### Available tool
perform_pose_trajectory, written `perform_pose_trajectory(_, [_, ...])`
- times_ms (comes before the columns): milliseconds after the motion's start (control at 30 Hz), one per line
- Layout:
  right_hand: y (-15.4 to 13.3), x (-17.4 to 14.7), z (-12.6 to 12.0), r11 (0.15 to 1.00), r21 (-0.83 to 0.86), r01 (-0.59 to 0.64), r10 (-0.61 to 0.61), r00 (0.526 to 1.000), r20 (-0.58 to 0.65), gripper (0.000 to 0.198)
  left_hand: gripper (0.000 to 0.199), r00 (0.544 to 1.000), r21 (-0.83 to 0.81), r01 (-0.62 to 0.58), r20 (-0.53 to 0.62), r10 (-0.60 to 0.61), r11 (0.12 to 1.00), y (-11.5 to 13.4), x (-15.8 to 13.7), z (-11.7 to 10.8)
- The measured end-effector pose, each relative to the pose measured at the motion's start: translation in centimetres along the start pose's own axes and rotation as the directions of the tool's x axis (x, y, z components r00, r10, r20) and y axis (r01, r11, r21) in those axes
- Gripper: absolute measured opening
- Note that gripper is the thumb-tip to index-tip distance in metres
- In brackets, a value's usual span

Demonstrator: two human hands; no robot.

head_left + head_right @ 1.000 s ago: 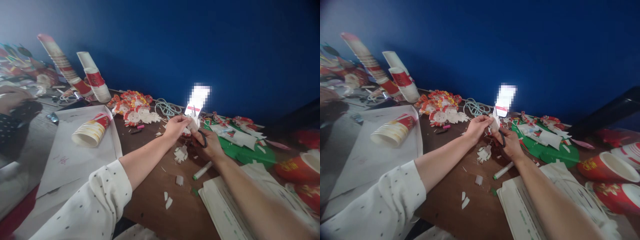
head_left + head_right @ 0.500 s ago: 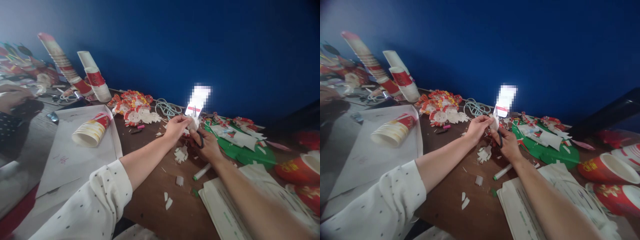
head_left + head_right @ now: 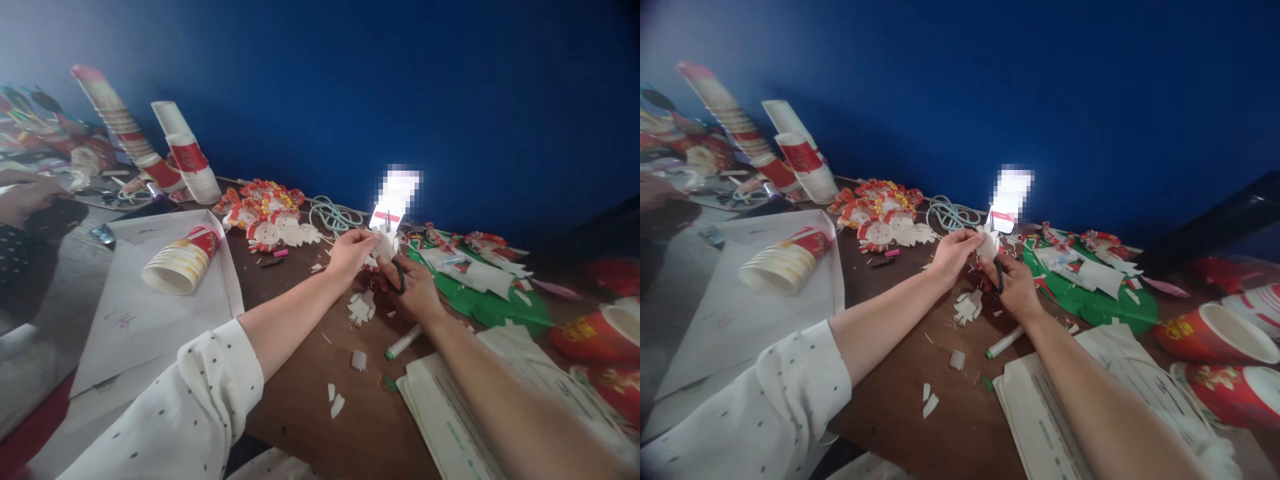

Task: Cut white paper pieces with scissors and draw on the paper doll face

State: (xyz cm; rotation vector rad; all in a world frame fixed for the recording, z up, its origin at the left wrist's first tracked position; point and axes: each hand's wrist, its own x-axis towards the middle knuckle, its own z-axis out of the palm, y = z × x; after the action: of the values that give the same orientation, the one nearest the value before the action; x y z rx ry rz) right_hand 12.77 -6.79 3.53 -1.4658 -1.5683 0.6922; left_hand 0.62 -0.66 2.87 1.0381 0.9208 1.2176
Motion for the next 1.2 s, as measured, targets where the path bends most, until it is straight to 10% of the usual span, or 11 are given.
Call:
perform_pose_trajectory(467, [0.5, 0.7, -0.4, 0.976, 0.19, -0.104, 0.117, 0.991, -0.062, 0.041, 0.021, 1.0, 0.157, -0.019, -0.014, 0.022, 0.987, 0.2, 0.5, -0.6])
perform_pose_trajectory(933, [1.9, 2.4, -1.9, 0.739, 0.657, -0.148, 0.275, 0.957, -0.093, 0.049, 0.026, 0.975, 0.255, -0.149, 0.199, 0.099, 0.955, -0.3, 0.6, -1.0])
perform_pose_trajectory(1200, [1.4, 2.2, -1.9, 0.811, 0.569, -0.135, 0.194, 0.98, -0.043, 0.05, 0.023, 0.956, 0.391, -0.224, 0.267, 0.123, 0.893, -0.3, 0.5, -0.9])
